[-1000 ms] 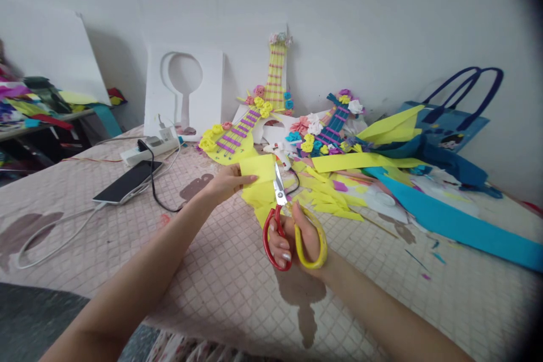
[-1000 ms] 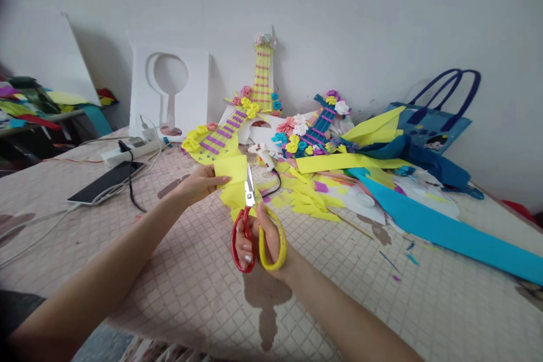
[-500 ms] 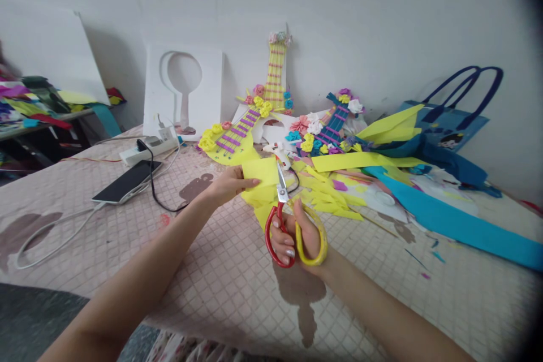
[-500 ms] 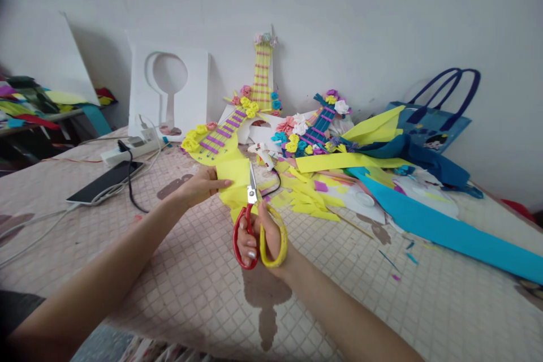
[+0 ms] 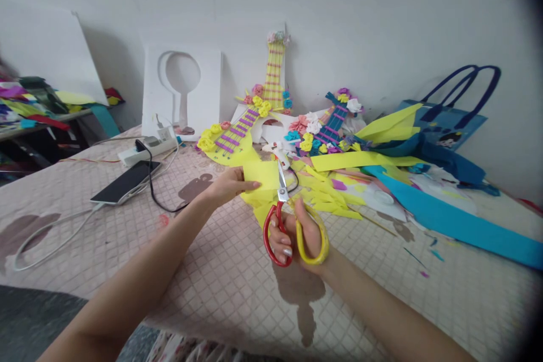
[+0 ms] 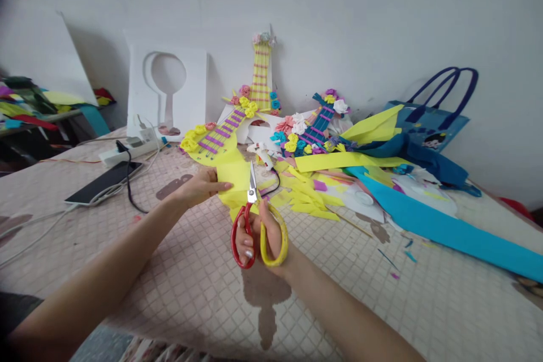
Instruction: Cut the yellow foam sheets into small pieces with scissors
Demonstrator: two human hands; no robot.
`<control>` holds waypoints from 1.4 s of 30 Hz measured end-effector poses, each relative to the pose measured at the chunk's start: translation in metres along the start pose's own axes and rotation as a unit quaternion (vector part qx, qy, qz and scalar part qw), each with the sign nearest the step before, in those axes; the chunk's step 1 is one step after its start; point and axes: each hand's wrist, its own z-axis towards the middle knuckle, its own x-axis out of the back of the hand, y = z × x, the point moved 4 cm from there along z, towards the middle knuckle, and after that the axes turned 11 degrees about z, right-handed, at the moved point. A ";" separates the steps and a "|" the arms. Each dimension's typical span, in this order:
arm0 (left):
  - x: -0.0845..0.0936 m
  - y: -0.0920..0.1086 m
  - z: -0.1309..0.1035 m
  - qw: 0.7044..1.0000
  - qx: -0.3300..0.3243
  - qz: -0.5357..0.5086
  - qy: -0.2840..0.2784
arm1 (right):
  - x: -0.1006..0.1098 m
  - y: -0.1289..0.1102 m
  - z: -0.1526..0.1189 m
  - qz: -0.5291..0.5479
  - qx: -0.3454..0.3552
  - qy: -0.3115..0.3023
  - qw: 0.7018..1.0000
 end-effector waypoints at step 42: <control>0.026 -0.021 0.009 0.978 0.056 0.009 0.201 | 0.043 -0.073 -0.008 -0.290 0.331 0.291 0.849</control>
